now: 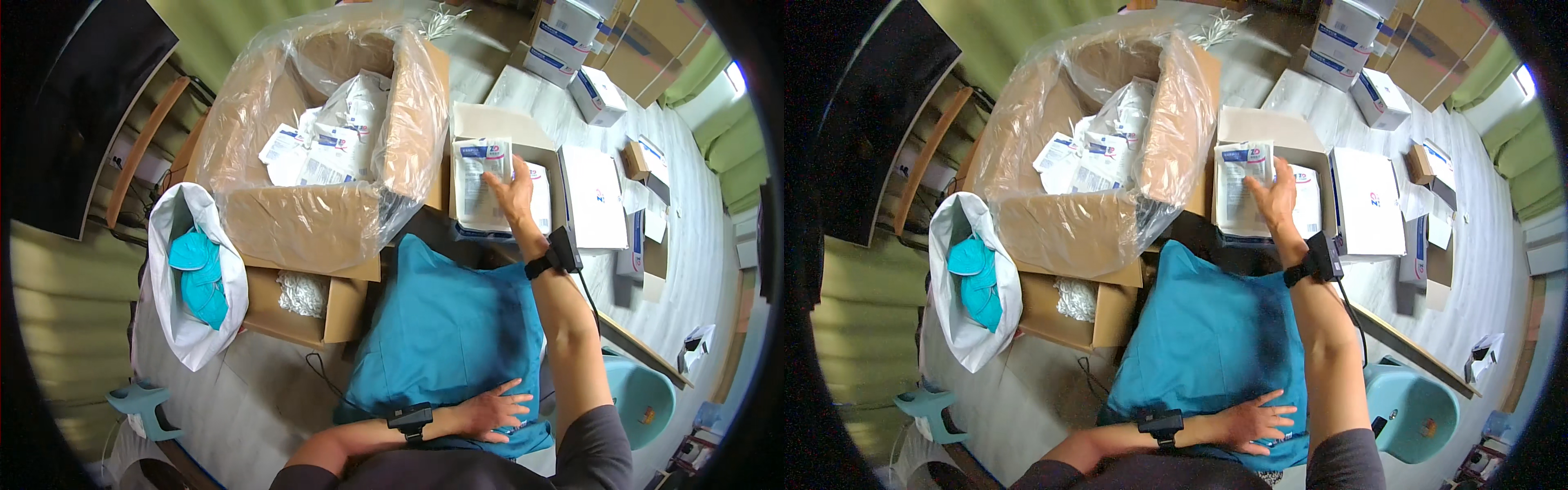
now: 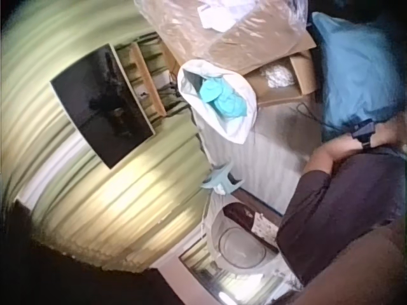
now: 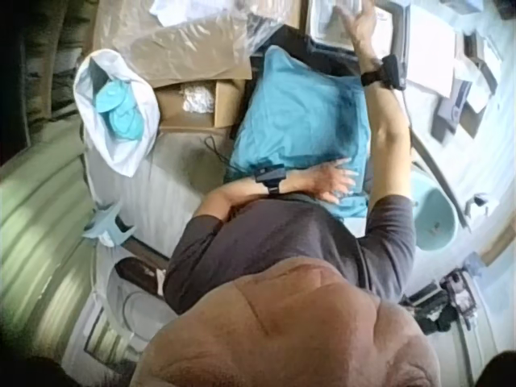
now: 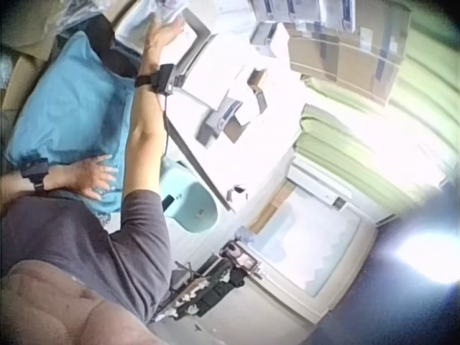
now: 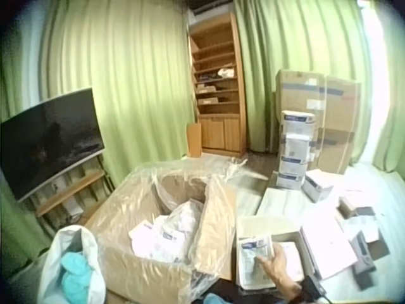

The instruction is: Inspecting and packaging green medical masks into small plastic bags and then into a larger box.

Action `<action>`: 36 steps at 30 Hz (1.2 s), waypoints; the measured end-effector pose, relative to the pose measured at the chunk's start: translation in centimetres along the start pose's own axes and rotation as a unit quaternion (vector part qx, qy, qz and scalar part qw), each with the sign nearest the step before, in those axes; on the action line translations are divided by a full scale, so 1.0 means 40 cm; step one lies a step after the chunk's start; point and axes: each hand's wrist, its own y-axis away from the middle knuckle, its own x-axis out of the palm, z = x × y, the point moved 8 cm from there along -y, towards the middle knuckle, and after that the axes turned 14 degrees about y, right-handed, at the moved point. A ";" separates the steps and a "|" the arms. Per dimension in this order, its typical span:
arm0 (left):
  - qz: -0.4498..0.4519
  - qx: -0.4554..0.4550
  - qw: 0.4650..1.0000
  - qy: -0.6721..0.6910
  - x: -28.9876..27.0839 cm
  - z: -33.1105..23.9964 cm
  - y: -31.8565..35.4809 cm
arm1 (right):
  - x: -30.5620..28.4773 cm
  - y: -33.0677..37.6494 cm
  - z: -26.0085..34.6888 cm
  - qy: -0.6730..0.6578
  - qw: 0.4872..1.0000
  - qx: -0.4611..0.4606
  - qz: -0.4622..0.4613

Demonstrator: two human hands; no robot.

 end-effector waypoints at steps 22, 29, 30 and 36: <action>-0.610 0.028 0.733 0.300 -0.425 -0.091 0.141 | -0.378 0.426 0.095 -0.636 0.719 0.271 0.069; -0.548 -0.071 0.817 0.168 -0.499 -0.273 0.234 | -0.437 0.794 0.174 -0.601 0.734 0.269 0.169; -0.525 -0.095 0.825 0.186 -0.499 -0.286 0.256 | -0.443 0.818 0.155 -0.567 0.749 0.274 0.206; -0.290 -0.310 0.903 0.074 -0.453 -0.198 0.342 | -0.556 0.815 0.096 -0.456 0.841 0.208 0.206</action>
